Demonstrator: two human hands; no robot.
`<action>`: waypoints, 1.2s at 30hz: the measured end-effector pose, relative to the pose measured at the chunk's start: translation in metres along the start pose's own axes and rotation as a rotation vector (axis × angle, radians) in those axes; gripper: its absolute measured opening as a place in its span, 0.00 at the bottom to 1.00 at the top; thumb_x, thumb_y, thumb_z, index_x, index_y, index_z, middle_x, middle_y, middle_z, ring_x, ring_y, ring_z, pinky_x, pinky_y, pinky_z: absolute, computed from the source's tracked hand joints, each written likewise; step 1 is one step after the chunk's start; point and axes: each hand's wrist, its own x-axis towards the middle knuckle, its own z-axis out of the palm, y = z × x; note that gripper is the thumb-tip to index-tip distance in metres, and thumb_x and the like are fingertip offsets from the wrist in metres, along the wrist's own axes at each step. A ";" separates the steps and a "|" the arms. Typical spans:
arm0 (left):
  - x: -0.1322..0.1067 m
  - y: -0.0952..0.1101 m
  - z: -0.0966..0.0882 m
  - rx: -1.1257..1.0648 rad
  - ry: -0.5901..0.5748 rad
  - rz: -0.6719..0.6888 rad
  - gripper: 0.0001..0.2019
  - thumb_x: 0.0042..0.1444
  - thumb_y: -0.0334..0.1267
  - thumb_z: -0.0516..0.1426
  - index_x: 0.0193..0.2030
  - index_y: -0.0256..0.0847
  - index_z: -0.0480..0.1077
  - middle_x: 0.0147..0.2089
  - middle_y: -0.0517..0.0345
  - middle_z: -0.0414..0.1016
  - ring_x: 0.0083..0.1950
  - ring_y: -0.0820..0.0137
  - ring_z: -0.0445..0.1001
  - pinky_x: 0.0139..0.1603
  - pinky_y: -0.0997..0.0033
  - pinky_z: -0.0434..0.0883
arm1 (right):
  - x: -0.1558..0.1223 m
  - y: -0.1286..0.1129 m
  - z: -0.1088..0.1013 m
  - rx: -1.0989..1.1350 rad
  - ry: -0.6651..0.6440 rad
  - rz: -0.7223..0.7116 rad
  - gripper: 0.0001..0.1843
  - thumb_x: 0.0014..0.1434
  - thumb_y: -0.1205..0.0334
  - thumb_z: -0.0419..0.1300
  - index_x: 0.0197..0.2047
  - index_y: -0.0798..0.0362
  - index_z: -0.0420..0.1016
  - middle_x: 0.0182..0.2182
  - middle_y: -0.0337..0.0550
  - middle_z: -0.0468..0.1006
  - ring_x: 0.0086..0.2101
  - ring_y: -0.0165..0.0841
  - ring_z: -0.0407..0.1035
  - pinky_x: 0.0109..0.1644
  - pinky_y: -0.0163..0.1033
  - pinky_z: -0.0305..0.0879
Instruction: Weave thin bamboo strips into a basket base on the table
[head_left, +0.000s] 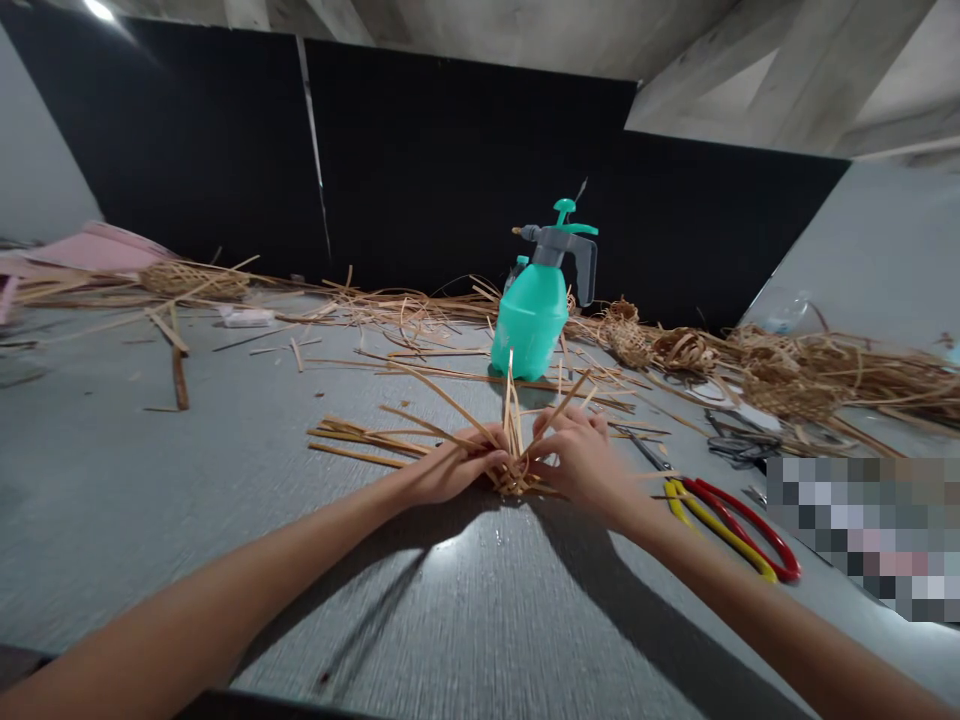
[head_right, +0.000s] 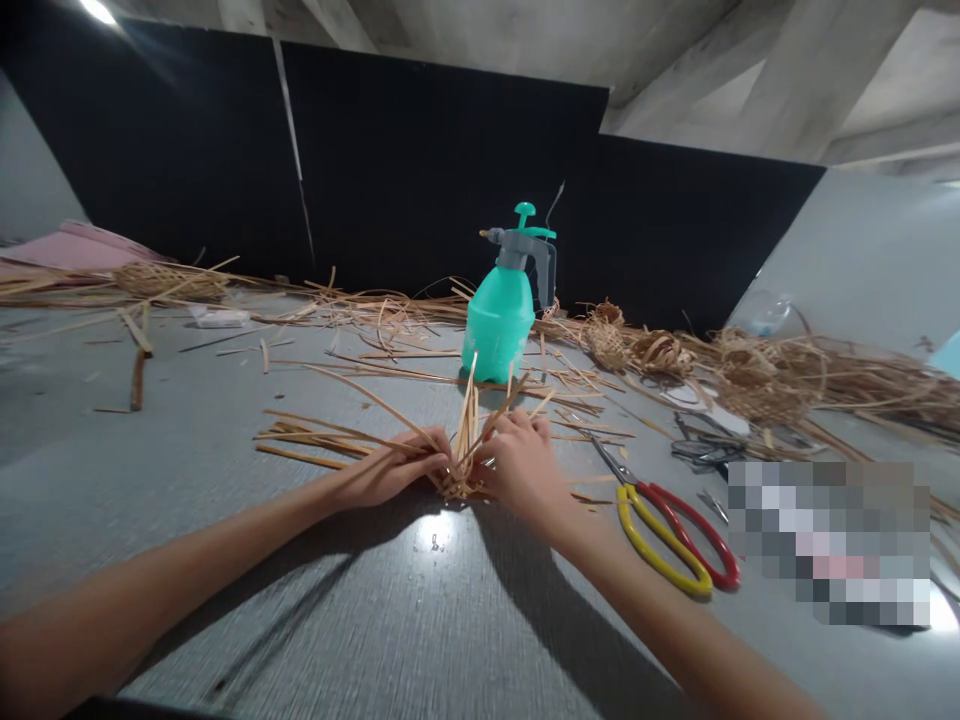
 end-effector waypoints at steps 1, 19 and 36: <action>0.000 -0.001 0.000 0.009 0.003 0.001 0.07 0.60 0.36 0.51 0.33 0.36 0.66 0.30 0.55 0.71 0.32 0.71 0.69 0.37 0.71 0.66 | 0.000 0.000 0.002 0.004 0.004 0.012 0.06 0.49 0.61 0.66 0.24 0.40 0.80 0.33 0.39 0.75 0.38 0.37 0.62 0.36 0.39 0.46; 0.003 -0.004 0.001 -0.011 0.077 -0.054 0.06 0.58 0.33 0.51 0.32 0.36 0.65 0.29 0.57 0.69 0.31 0.73 0.69 0.35 0.73 0.66 | -0.025 -0.019 0.000 0.225 0.002 0.181 0.07 0.49 0.65 0.61 0.32 0.45 0.79 0.40 0.39 0.75 0.40 0.37 0.67 0.41 0.43 0.52; 0.004 -0.015 0.003 -0.165 0.106 -0.034 0.08 0.56 0.38 0.55 0.31 0.36 0.65 0.28 0.56 0.70 0.31 0.71 0.70 0.35 0.71 0.66 | -0.027 -0.033 0.012 0.200 0.030 0.287 0.05 0.49 0.66 0.57 0.31 0.51 0.73 0.28 0.39 0.76 0.34 0.38 0.69 0.39 0.42 0.51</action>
